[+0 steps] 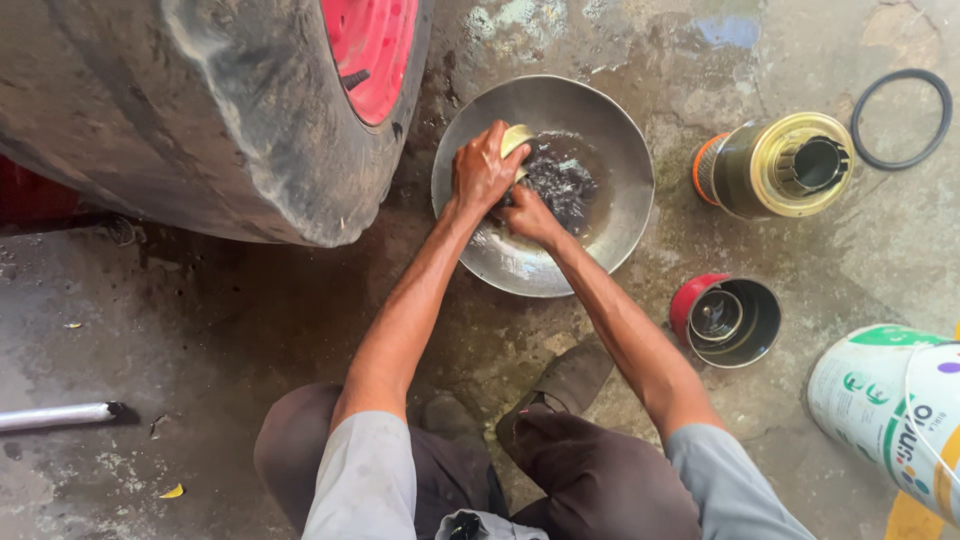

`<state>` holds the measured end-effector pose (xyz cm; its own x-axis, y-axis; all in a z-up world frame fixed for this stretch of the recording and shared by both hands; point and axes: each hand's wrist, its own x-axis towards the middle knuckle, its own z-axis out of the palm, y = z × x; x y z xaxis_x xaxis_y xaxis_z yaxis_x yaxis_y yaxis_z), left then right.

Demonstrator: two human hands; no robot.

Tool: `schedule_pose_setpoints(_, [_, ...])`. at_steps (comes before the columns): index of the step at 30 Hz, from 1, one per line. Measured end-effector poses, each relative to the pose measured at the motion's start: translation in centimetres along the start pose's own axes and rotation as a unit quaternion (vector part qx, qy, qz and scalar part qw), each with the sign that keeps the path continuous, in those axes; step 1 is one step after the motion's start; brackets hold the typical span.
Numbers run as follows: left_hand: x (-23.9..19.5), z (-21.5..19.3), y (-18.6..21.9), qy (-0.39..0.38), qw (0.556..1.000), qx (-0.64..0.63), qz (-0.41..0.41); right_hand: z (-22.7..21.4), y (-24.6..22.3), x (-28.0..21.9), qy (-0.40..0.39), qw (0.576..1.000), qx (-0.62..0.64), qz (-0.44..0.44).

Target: The person scrubs a circular metal filter component with a cloth in a metal bowl filled with dark liquid. They rinse the filter by dipping it into the bowl and then place it on top of a larger cylindrical filter assembly. The person repeats this process with a second filter component, scrubbing and rinsing it before placing it aside.

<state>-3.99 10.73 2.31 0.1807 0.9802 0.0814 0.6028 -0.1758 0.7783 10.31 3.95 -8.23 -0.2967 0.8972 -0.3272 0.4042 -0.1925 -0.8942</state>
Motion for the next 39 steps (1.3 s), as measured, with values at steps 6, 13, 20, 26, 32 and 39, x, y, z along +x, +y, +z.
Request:
schedule_pose_setpoints(6, [-2.4,-0.2,0.6,0.086,0.987,0.093,0.101,1.0,0.9,-0.8,-0.027,0.723,0.678,0.129])
schedule_pose_setpoints(13, [-2.4,-1.8,0.8,0.084,0.996,0.018,-0.001,2.4,2.0,-1.7,-0.004,0.504,0.857,0.104])
schedule_pose_setpoints(20, [-2.6,-0.3,1.1,0.120,0.990,0.048,0.052,0.1,-0.1,-5.1,0.141,0.564,0.802,0.133])
schedule_pose_setpoints(26, [-0.9,-0.9,-1.6,0.123,0.992,0.020,-0.007,-6.4,0.6,-8.9,0.179,0.789,0.570,0.146])
schedule_pose_setpoints(32, [0.5,-1.4,-2.9,0.155,0.979,-0.059,-0.120,-9.6,-1.6,-6.3,0.098,0.938,-0.249,0.221])
schedule_pose_setpoints(39, [-0.6,2.0,-7.2,0.063,0.870,-0.432,-0.228,-3.0,1.9,-6.6,0.244,0.889,-0.378,-0.087])
